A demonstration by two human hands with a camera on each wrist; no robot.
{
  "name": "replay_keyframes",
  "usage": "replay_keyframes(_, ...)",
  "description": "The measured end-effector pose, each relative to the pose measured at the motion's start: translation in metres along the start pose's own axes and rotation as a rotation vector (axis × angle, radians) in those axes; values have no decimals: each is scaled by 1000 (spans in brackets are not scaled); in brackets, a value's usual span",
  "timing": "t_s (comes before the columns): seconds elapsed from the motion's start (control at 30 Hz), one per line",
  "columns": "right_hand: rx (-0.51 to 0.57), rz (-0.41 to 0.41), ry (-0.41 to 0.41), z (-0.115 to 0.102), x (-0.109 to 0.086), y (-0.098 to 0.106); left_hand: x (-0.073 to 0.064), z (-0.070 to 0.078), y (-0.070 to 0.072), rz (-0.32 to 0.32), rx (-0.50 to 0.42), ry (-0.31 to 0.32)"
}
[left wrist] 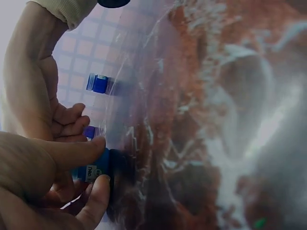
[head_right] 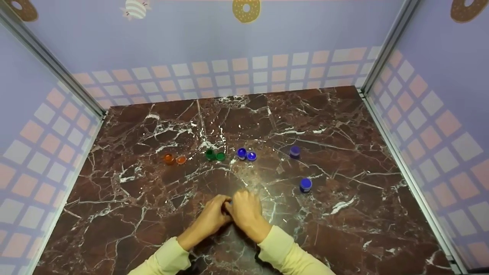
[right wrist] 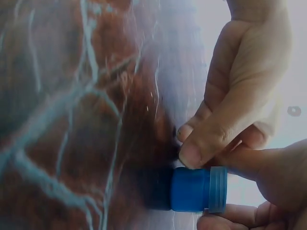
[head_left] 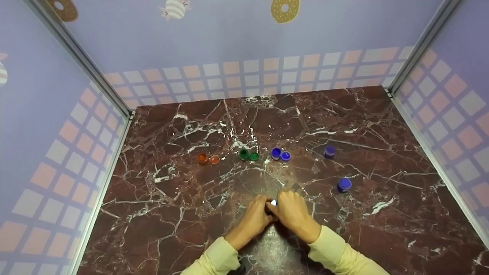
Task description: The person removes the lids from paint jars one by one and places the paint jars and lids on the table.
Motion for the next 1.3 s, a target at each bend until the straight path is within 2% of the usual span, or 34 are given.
replay_keyframes(0.1,-28,11,20,-4,-3,-1,-3,1,0,-18,27,-3)
replay_keyframes(0.37,-92,31,85,-9,-15,-1,-7,1,-1,-28,93,-56)
replay_keyframes(0.53,-43,32,155,-12,-23,4,-6,0,-1,-24,95,-101)
replay_keyframes(0.67,25,-13,217,-11,-24,8,-3,-2,0,-2,114,-148)
replay_keyframes(0.8,76,-91,309,-5,-21,8,-2,-4,0,-5,121,-152)
replay_keyframes(0.9,116,-127,413,-1,-19,9,-1,-4,1,-22,86,-142)
replay_keyframes(1.03,125,-132,588,2,-16,13,0,-5,2,-48,54,-116)
replay_keyframes(1.13,88,-134,697,1,-15,14,0,-5,1,-60,73,-93)
replay_keyframes(1.2,59,-136,748,0,-14,14,0,-5,1,-63,87,-81)
replay_keyframes(1.3,65,-141,781,1,-14,13,1,-6,1,-68,97,-68)
Point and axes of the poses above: each hand's wrist, its own x-axis towards the middle knuckle, its own y-axis out of the back of the hand, z = x × y, the point moved 4 cm from there along x, towards the middle knuckle, and after that the axes turned 5 degrees about -y, right-handed, at the moved point
